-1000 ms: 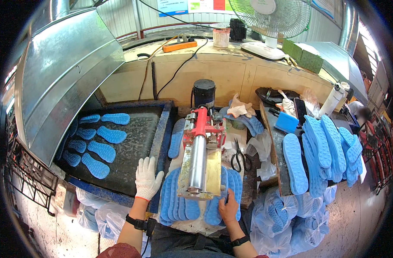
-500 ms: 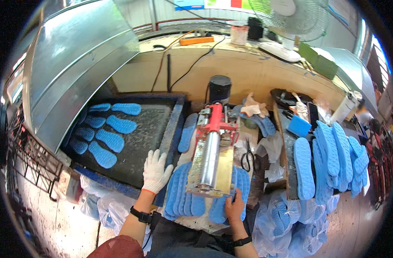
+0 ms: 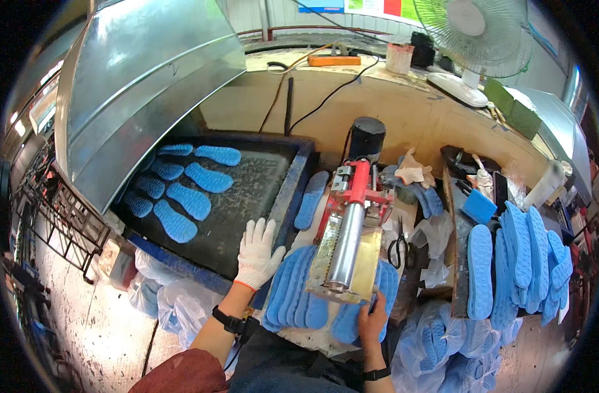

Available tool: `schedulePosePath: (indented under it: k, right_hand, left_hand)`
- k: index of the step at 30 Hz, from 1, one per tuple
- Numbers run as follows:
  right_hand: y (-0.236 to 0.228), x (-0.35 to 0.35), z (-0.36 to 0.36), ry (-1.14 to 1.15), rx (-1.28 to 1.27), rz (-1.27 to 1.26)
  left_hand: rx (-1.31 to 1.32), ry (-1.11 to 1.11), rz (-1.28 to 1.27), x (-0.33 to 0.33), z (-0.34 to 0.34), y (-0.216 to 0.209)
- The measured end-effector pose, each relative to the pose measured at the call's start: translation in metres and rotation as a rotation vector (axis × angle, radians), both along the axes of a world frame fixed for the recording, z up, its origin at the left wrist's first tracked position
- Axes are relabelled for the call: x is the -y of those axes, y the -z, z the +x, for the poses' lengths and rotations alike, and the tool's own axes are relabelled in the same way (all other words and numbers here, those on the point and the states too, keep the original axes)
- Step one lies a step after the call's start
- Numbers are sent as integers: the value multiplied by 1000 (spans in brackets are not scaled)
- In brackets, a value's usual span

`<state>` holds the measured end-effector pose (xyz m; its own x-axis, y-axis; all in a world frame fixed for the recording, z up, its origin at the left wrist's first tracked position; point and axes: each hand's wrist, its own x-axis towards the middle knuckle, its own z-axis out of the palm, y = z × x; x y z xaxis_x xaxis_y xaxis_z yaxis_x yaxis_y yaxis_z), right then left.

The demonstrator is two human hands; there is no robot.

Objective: Apply glue to shoe insoles using a roller machine.

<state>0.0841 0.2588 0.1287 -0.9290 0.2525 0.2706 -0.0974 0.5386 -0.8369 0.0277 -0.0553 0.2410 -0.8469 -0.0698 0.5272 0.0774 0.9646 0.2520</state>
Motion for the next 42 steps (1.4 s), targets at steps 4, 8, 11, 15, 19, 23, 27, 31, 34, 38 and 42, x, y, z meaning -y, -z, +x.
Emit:
schedulePosePath:
  k: [4, 8, 11, 15, 19, 23, 27, 31, 34, 38, 42]
  right_hand:
    - [14, -6, 1, 0, 24, 63]
    - [-1, 3, 6, 11, 10, 82]
    - [6, 0, 4, -39, 6, 23]
    - [3, 2, 2, -18, 86, -15]
    - [12, 0, 0, 13, -26, 3]
    - [11, 0, 0, 19, -55, 62]
    - [5, 0, 1, 17, -46, 46]
    - [-12, 5, 4, -8, 31, 50]
    - [-16, 5, 5, -1, 45, 39]
    - [-16, 5, 5, 2, 39, 51]
    - [-9, 4, 3, -9, -20, 46]
  left_hand:
    - [87, 2, -28, -1, 4, -2]
    - [84, -15, -26, 0, 11, 0]
    - [79, 12, -82, 2, 9, 2]
    - [43, 10, 31, 0, 4, -1]
    - [97, 7, -69, 1, 5, 0]
    - [76, 25, -31, 2, 4, 1]
    - [13, 17, -17, 1, 3, 1]
    - [51, 11, -111, 4, 6, 4]
    - [45, 19, -83, 1, 3, 3]
    - [-4, 29, -75, 2, 4, 4]
    - [-14, 45, -80, 2, 3, 3]
